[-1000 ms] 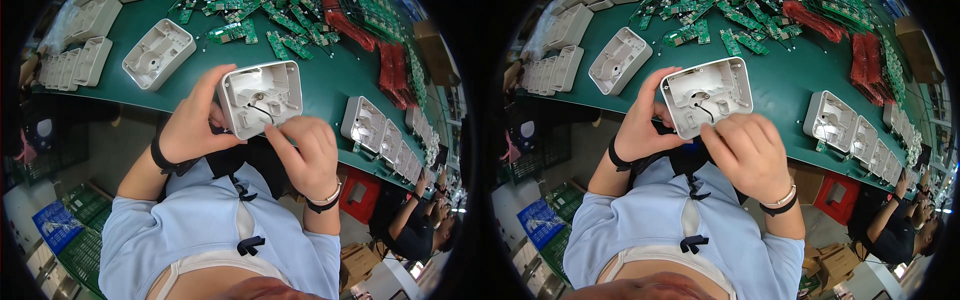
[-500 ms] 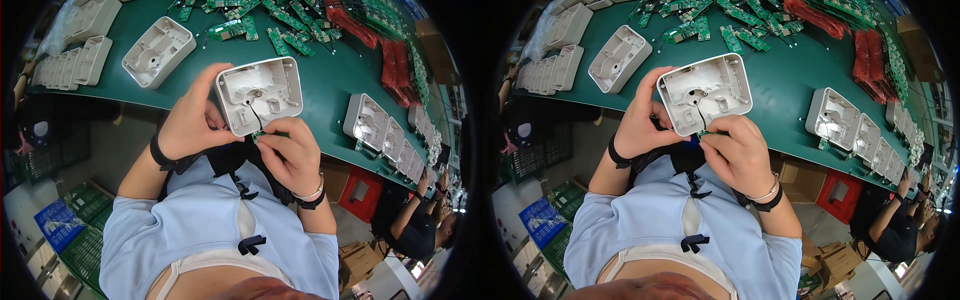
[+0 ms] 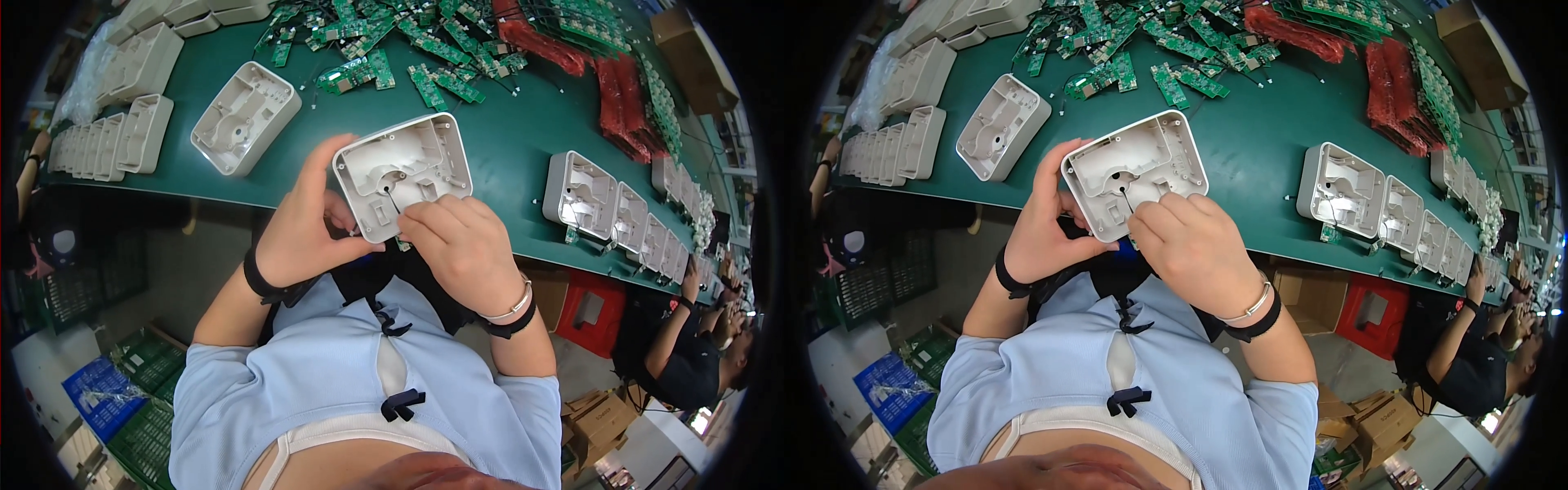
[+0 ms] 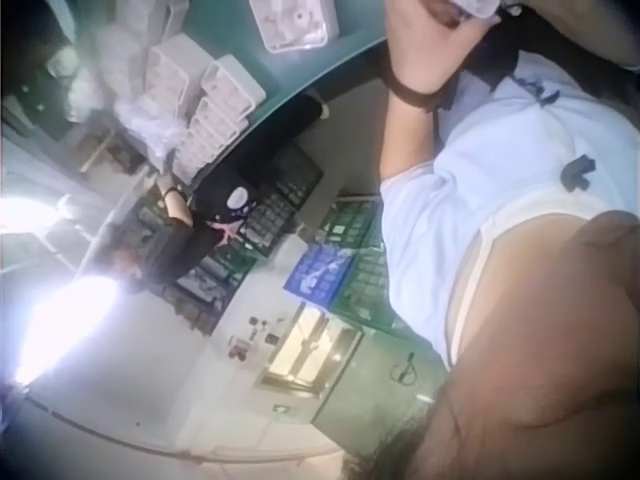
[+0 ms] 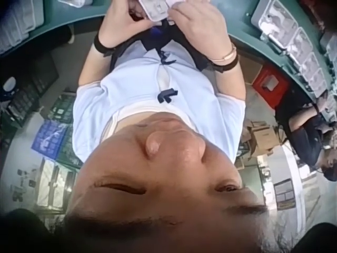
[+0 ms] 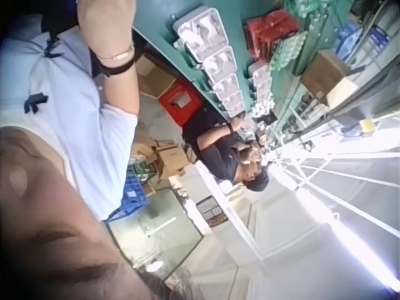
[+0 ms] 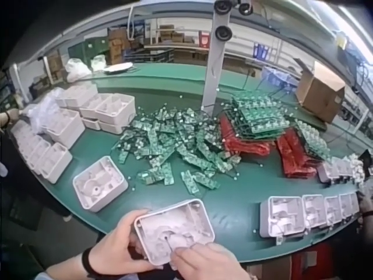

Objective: Assembling electronic components by placing small PCB boards and wires into plastic enclosures.

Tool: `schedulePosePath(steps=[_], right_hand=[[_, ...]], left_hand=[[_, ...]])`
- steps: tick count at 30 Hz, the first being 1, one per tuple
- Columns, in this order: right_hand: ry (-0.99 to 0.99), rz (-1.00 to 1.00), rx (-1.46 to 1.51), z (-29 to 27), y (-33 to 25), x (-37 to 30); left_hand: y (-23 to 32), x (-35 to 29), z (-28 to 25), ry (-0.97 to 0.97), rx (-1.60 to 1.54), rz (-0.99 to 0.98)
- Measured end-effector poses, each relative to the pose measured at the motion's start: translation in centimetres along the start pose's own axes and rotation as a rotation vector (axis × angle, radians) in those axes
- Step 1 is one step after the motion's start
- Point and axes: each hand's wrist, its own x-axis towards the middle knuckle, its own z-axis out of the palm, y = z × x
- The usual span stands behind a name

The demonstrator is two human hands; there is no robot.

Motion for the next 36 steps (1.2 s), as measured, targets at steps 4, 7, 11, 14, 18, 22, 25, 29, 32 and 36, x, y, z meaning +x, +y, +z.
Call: schedulePosePath(steps=[4,7,11,14,18,22,25,29,32,36], right_hand=[[0.030,0.011,-0.029,-0.9,0.8,-1.2],[0.059,0.071,-0.075,-2.1,2.0,-2.4],[0.067,0.159,-0.180,-3.5,3.3,-3.3],[0.056,0.204,-0.240,-4.2,3.6,-3.4],[-0.034,0.271,-0.296,-4.8,3.0,-3.3],[-0.104,0.352,-0.333,-6.3,1.4,-1.6],[-0.041,0.421,-0.172,-8.0,1.5,1.1],[-0.191,0.463,-0.305,-7.0,6.5,6.3],[-0.346,0.512,-0.512,-5.1,12.3,8.6],[-0.397,0.576,-0.557,-3.1,16.0,11.0]], left_hand=[[0.6,-0.1,-0.4,-0.029,0.033,0.052],[0.7,-0.7,-2.5,-0.021,0.091,0.121],[0.4,-2.6,-6.4,0.358,0.478,0.192],[-0.5,-3.0,-8.4,0.568,0.757,0.144],[-1.5,-2.8,-10.1,0.653,0.998,0.194],[-2.7,-2.7,-10.9,0.600,0.821,0.139],[-3.6,-2.5,-11.0,0.548,0.718,0.100],[-5.0,-1.9,-11.6,0.538,0.627,0.140],[-5.7,-1.1,-12.0,0.528,0.562,0.168],[-5.1,-1.2,-12.8,0.491,0.550,0.172]])
